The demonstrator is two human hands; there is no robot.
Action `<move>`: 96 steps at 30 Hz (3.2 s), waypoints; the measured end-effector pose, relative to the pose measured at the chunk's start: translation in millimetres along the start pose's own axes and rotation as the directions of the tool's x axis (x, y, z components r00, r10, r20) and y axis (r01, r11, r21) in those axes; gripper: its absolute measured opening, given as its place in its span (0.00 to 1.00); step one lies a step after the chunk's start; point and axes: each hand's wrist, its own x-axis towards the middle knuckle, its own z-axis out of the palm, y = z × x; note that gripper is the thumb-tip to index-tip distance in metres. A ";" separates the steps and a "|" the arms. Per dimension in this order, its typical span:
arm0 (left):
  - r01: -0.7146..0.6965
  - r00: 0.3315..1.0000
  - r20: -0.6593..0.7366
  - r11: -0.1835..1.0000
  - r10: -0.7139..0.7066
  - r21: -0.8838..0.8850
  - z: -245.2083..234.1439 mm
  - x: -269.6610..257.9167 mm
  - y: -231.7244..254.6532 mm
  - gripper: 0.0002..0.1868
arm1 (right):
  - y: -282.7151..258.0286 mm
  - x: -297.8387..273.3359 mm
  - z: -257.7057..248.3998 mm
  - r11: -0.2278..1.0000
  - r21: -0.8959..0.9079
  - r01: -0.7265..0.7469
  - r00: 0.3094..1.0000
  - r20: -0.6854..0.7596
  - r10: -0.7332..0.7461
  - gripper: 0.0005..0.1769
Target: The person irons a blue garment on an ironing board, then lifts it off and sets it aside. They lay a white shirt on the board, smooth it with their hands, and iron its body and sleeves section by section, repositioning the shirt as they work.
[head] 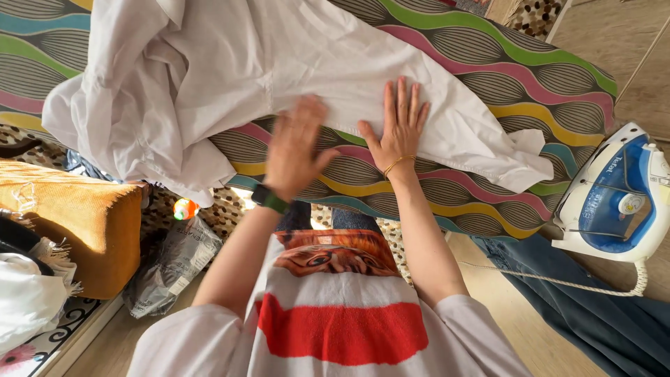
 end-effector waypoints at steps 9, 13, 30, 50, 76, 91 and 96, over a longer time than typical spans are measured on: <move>-0.057 0.971 -0.218 0.982 0.096 0.178 -24.7 -18.3 -60.9 0.23 | 1.9 -22.8 5.0 0.862 -0.097 0.497 0.779 -0.389 -0.492 0.19; -0.137 0.950 -0.247 0.965 0.193 0.225 -32.3 -22.4 -65.5 0.23 | -4.4 -16.9 -15.7 0.852 -0.199 0.484 0.817 -0.246 -0.522 0.14; -0.147 0.962 -0.195 0.964 0.191 0.220 -52.0 -19.8 -103.3 0.18 | 17.6 -21.3 -19.2 0.792 -0.130 0.596 0.771 -0.182 -0.610 0.22; 0.001 0.979 -0.197 0.959 -0.059 -0.283 -69.0 -0.2 -115.6 0.03 | -98.4 32.2 3.9 0.749 -0.137 0.648 0.745 -0.091 -0.661 0.31; -0.003 1.000 -0.008 0.999 0.003 0.036 -6.6 -37.6 -34.5 0.45 | -73.6 160.2 -32.2 0.925 0.029 0.379 0.861 -0.377 -0.341 0.31; -0.006 1.000 0.002 1.000 0.006 0.011 -21.3 -28.3 -29.3 0.45 | -64.2 80.9 -30.6 0.897 0.320 0.306 0.888 -0.435 -0.148 0.10; -0.046 0.991 0.127 0.992 0.032 0.114 -58.0 32.5 -47.1 0.31 | -38.9 30.2 5.4 0.991 -0.001 0.133 0.984 -0.119 -0.132 0.32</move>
